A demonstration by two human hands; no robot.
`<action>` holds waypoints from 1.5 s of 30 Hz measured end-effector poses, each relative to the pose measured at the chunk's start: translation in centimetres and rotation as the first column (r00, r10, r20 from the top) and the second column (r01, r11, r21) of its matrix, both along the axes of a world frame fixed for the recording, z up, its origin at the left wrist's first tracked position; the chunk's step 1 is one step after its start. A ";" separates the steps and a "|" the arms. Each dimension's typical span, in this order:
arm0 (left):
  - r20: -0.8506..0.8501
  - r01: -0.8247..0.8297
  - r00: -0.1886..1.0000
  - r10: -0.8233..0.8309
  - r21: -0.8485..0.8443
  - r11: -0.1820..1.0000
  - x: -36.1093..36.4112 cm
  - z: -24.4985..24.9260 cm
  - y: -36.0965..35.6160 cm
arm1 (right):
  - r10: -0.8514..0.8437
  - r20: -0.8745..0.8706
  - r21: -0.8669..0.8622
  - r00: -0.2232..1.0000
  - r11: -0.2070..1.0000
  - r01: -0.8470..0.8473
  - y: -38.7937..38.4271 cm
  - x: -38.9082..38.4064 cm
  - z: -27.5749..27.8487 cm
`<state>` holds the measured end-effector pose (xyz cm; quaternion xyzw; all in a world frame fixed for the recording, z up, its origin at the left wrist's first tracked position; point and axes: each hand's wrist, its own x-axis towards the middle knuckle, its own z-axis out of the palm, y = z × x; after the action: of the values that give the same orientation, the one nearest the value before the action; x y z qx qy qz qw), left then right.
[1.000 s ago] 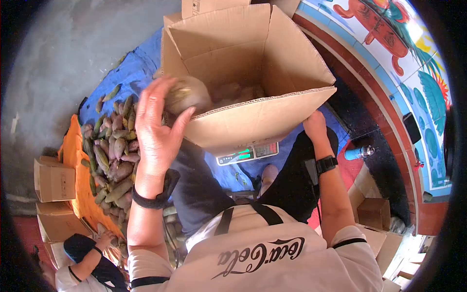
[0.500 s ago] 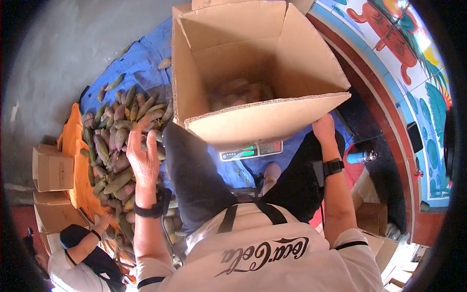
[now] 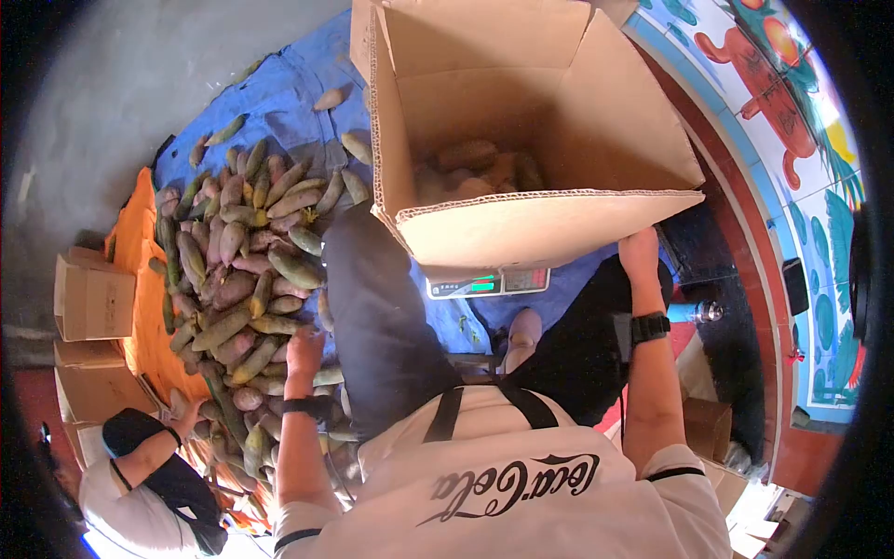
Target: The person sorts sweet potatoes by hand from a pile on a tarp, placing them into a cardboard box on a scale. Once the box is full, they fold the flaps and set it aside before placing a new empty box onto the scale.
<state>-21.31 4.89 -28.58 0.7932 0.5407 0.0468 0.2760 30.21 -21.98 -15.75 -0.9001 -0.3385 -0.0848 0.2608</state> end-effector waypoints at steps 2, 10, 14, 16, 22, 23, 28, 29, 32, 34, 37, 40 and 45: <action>-0.107 0.144 0.983 -0.148 -0.048 0.988 -1.7 -2.5 -0.6 | 0.040 0.061 0.030 0.997 0.999 -0.042 -0.1 0.2 -0.2; -0.400 0.141 0.894 -0.202 -0.177 0.974 -9.5 -14.9 -2.3 | -0.029 0.044 -0.042 0.999 0.999 0.030 -0.5 0.4 -0.1; -0.359 -0.058 0.931 -0.057 -0.300 0.952 -8.9 -10.7 -4.8 | -0.026 -0.044 0.000 0.999 1.000 0.026 -0.9 1.2 -0.6; -0.419 0.048 0.893 -0.168 -0.282 0.958 -10.9 -13.5 -5.0 | 0.002 -0.031 0.038 1.000 0.999 -0.001 -0.9 1.0 -0.4; -0.391 0.129 0.892 -0.229 -0.264 0.956 -10.4 -11.4 -6.4 | 0.021 0.138 -0.027 0.990 0.999 -0.017 -2.4 3.0 -0.6; -0.390 0.121 0.894 -0.222 -0.268 0.956 -10.7 -13.0 -6.4 | 0.030 0.138 -0.030 0.990 0.999 -0.026 -2.7 3.0 -0.3; -0.367 -0.141 0.930 0.014 -0.322 0.936 -9.1 -12.3 -6.6 | -0.113 0.029 -0.036 0.993 0.993 0.114 -3.6 3.0 1.6; -0.431 -0.057 0.899 -0.076 -0.288 0.956 -8.8 -12.1 -6.6 | -0.097 0.062 0.012 0.993 0.995 0.097 -3.7 2.8 1.7; -0.460 -0.349 0.872 0.170 -0.339 0.874 -7.0 -9.7 -7.2 | -0.098 0.121 -0.116 0.988 0.987 0.112 -4.2 3.8 0.6; -0.516 -0.438 0.824 0.232 -0.322 0.839 -7.0 -9.4 -6.9 | -0.080 0.164 -0.160 0.983 0.981 0.106 -4.2 3.9 0.3; -0.512 -0.505 0.792 0.334 -0.242 0.828 -6.6 -6.4 -6.8 | -0.017 0.200 -0.174 0.980 0.983 0.053 -4.6 4.6 -0.2; -0.547 -0.546 0.730 0.410 -0.106 0.831 -7.7 -6.4 -6.7 | -0.010 0.232 -0.198 0.973 0.979 0.057 -4.7 4.9 -0.5; -0.565 -0.632 0.669 0.482 -0.091 0.770 -9.2 -6.0 -6.3 | -0.005 0.242 -0.244 0.970 0.967 0.066 -3.7 3.8 0.4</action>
<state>-30.55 -1.39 -34.62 0.5227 0.8125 -0.1591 0.2033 33.97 -25.73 -15.36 -0.9149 -0.3593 -0.1540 0.1007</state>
